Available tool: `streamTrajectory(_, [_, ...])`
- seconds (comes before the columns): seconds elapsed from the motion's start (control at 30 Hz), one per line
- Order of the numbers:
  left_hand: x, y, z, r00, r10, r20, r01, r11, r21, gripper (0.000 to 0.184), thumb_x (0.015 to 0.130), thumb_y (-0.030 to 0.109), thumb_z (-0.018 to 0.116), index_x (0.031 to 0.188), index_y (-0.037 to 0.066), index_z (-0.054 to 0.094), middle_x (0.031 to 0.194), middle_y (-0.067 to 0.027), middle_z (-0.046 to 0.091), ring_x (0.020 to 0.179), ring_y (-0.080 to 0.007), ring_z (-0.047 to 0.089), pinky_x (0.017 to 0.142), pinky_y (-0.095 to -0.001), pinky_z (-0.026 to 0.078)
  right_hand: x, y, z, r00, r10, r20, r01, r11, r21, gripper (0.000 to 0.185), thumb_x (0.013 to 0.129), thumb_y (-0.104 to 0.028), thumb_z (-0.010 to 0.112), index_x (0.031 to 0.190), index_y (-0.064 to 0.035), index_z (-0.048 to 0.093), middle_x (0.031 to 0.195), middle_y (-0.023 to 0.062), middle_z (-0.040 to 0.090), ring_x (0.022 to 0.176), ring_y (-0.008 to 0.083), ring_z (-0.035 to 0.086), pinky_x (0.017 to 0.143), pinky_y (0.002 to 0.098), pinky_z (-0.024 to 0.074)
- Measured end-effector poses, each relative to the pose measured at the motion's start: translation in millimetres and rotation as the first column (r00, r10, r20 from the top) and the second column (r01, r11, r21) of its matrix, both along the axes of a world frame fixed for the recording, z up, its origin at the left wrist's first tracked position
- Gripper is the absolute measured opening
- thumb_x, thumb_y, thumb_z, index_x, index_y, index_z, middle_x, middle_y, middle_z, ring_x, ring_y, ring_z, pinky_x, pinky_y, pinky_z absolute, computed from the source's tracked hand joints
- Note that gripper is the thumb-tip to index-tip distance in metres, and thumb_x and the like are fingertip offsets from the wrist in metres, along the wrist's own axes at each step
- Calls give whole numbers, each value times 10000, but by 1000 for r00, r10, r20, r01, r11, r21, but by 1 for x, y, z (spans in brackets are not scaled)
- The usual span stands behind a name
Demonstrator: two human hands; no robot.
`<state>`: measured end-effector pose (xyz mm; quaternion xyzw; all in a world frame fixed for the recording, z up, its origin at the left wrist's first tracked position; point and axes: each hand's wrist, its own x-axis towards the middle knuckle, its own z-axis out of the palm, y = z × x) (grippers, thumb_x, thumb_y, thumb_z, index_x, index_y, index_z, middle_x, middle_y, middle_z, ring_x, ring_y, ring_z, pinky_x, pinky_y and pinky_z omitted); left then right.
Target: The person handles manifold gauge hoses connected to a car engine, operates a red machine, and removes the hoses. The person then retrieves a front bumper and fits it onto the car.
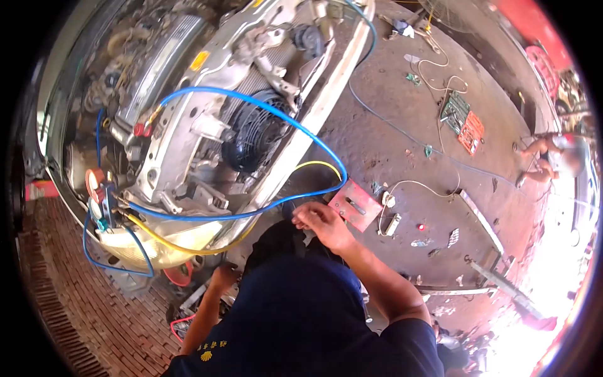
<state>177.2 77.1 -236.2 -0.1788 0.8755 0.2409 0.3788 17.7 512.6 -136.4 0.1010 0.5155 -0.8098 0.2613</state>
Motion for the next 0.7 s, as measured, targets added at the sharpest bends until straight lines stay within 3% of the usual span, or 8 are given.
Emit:
streamTrajectory(0.07, [-35, 54, 67, 974, 182, 136, -200, 971, 132, 388, 877, 242, 736, 1206, 40, 701, 809, -124, 735, 725, -208, 723, 689, -344, 563, 11, 2, -10, 1000, 0, -27, -2, 997, -78, 292, 1053, -270, 622, 1130, 8, 665, 998, 55, 692, 987, 141, 664, 912, 297, 531])
streamTrajectory(0.23, [-77, 157, 129, 848, 382, -366, -133, 824, 551, 296, 948, 95, 664, 1230, 5, 664, 978, -67, 694, 862, -166, 662, 783, -282, 524, 31, 18, 12, 863, 278, -421, -267, 960, 87, 306, 1020, -232, 666, 1218, 2, 666, 1132, 113, 702, 1035, 181, 684, 899, 330, 544])
streamTrajectory(0.27, [-85, 182, 139, 811, 482, -333, -170, 738, 653, 338, 988, 133, 640, 1296, -2, 611, 1143, -70, 640, 1054, -180, 613, 956, -310, 480, 34, 19, 18, 767, 323, -554, -297, 945, 138, 324, 1011, -205, 674, 1257, 4, 652, 1202, 145, 691, 1069, 216, 693, 943, 344, 543])
streamTrajectory(0.33, [-102, 221, 158, 750, 638, 173, -318, 119, 940, 564, 1020, 343, 596, 1452, 7, 458, 1346, -112, 550, 1261, -230, 524, 1110, -417, 387, 41, 24, 40, 709, 407, -575, -321, 913, 251, 550, 964, -273, 717, 1420, -14, 550, 1391, 218, 593, 1271, 346, 604, 1046, 431, 505])
streamTrajectory(0.43, [-120, 273, 201, 834, 544, 95, -255, 227, 940, 562, 1020, 391, 562, 1426, 8, 501, 1403, -141, 575, 1285, -289, 557, 1099, -436, 413, 57, 28, 43, 599, 420, -682, -94, 882, 461, 725, 937, -309, 740, 1509, 13, 430, 1513, 253, 475, 1402, 378, 482, 1139, 462, 425])
streamTrajectory(0.5, [-122, 300, 213, 771, 573, 278, -324, -24, 946, 534, 1035, 315, 558, 1457, -4, 488, 1477, -136, 528, 1317, -276, 538, 1135, -438, 391, 61, 39, 40, 571, 357, -739, 8, 898, 440, 821, 960, -411, 697, 1540, 50, 343, 1563, 286, 388, 1451, 417, 401, 1206, 482, 329])
streamTrajectory(0.63, [-122, 327, 200, 844, 507, -173, -29, 365, 931, 470, 1068, 178, 500, 1483, -40, 469, 1544, -155, 471, 1434, -247, 431, 1215, -420, 288, 73, 66, 38, 652, 93, -753, -73, 996, 59, 816, 1018, -406, 622, 1580, 63, 262, 1606, 292, 332, 1504, 409, 334, 1224, 454, 289])
streamTrajectory(0.7, [-120, 334, 192, 800, 392, -454, 135, 620, 773, 364, 1074, 197, 493, 1338, -43, 565, 1254, -142, 631, 1135, -195, 585, 1005, -356, 445, 77, 81, 45, 711, 33, -702, -120, 990, -75, 807, 1031, -403, 604, 1585, 64, 249, 1617, 284, 319, 1513, 393, 318, 1230, 446, 271])
